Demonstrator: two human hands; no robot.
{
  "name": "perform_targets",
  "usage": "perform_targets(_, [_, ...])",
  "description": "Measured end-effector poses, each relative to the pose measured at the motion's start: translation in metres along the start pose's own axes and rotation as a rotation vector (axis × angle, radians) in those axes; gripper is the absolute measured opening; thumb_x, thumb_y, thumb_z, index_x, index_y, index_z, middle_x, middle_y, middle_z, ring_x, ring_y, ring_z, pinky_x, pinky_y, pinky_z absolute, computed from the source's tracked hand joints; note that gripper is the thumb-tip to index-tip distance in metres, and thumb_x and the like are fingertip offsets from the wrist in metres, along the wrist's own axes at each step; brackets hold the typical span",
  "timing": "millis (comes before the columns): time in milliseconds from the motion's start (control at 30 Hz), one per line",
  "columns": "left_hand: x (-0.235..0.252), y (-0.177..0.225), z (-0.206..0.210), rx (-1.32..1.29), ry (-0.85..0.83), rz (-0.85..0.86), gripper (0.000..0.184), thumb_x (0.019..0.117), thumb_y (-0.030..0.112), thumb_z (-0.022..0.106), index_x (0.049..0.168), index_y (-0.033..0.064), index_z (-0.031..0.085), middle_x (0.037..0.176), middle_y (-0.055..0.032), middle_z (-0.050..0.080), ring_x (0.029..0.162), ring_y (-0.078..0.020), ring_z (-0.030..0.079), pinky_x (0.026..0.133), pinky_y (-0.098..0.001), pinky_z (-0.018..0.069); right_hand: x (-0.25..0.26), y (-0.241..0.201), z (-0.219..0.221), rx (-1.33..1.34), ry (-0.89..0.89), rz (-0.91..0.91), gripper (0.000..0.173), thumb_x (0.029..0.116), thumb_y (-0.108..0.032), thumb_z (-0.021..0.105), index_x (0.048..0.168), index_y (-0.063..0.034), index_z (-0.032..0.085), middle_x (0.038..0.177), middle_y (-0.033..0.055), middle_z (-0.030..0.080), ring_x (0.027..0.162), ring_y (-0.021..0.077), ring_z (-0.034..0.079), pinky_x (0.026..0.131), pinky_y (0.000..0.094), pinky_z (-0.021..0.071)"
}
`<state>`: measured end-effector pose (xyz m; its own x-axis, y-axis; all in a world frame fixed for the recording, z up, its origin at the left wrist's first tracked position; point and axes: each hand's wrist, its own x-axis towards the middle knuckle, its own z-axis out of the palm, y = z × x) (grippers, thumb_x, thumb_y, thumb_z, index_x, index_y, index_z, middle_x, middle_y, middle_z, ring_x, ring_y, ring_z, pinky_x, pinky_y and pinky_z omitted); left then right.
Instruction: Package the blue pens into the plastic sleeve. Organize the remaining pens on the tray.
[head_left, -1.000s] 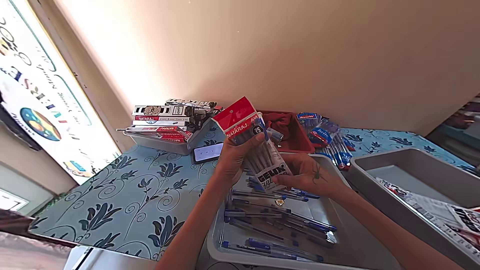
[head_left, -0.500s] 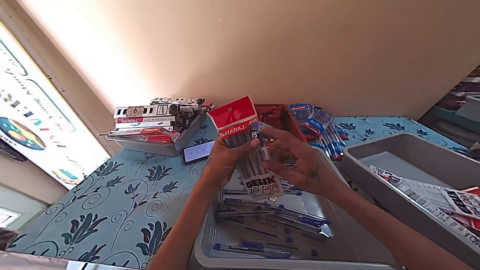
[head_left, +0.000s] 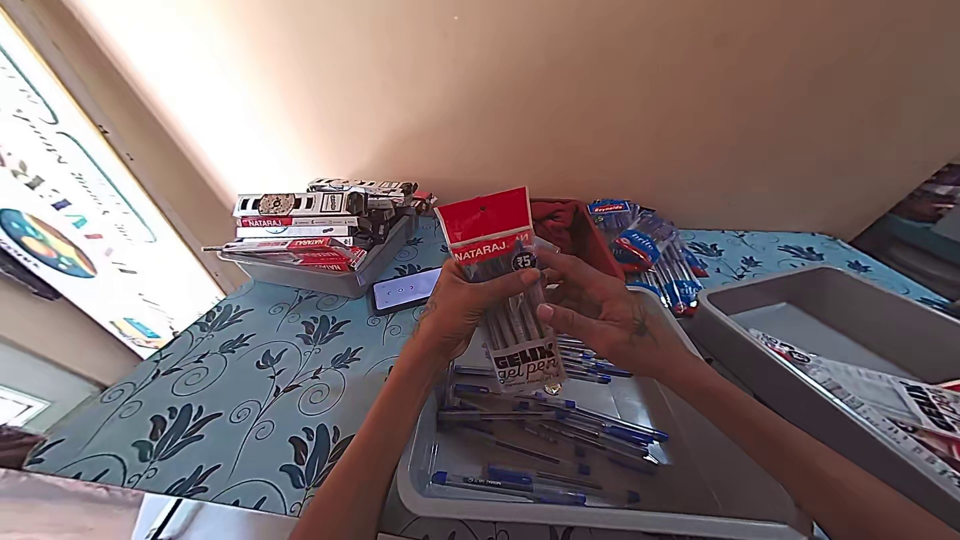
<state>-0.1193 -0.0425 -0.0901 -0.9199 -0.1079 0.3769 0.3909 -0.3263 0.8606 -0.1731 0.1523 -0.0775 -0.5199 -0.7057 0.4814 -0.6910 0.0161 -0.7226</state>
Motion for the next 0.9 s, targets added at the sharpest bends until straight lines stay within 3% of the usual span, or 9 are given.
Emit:
perform_targets(167, [0.0,0.0,0.001,0.018,-0.018,-0.002,0.022,0.0879,-0.006,0.07,0.105,0.0092,0.072,0.092,-0.003,0.076,0.079,-0.0088,0.073,0.072,-0.0262,0.0621,0.001,-0.006,0.006,0.082,0.151,0.021,0.046,0.1028,-0.014,0.056,0.146,-0.0079,0.043,0.1,-0.0018,0.067,0.075,0.0025,0.067,0.063,0.0168,0.0576])
perform_targets(267, [0.0,-0.001,0.001,0.032,-0.051,-0.022,0.023,0.0876,-0.007,0.069,0.105,0.009,0.072,0.093,-0.0027,0.076,0.081,-0.0087,0.072,0.074,-0.026,0.0616,0.004,-0.006,0.006,0.054,0.21,0.047,0.023,0.1018,-0.013,0.061,0.123,-0.004,0.064,0.093,-0.0034,0.069,0.073,0.0005,0.065,0.064,0.015,0.0554])
perform_targets(367, [0.0,0.001,0.002,0.088,-0.069,-0.075,0.024,0.0874,-0.005,0.072,0.107,0.0086,0.072,0.095,-0.0029,0.076,0.082,-0.0088,0.072,0.074,-0.0265,0.0615,0.006,-0.004,0.002,-0.003,0.257,0.019,0.013,0.0999,-0.012,0.064,0.107,-0.005,0.073,0.093,-0.0018,0.07,0.07,0.0019,0.064,0.062,0.0157,0.0553])
perform_targets(567, [-0.002,0.002,0.002,0.125,-0.057,-0.123,0.023,0.0883,0.002,0.074,0.11,0.008,0.071,0.097,-0.0036,0.075,0.083,-0.0104,0.072,0.075,-0.0282,0.0616,0.007,-0.01,0.0,-0.065,0.282,0.029,0.011,0.0997,-0.01,0.064,0.101,-0.0066,0.074,0.097,-0.0019,0.067,0.076,0.0031,0.064,0.067,0.0158,0.0559])
perform_targets(900, [0.003,-0.001,0.003,0.082,-0.108,-0.167,0.023,0.092,0.005,0.072,0.115,0.0052,0.067,0.097,-0.0063,0.074,0.082,-0.0122,0.072,0.074,-0.0285,0.0615,0.014,-0.027,0.005,-0.027,0.442,0.169,0.015,0.1021,-0.018,0.062,0.1,-0.0092,0.074,0.074,-0.0031,0.065,0.058,0.0031,0.058,0.055,0.016,0.0503])
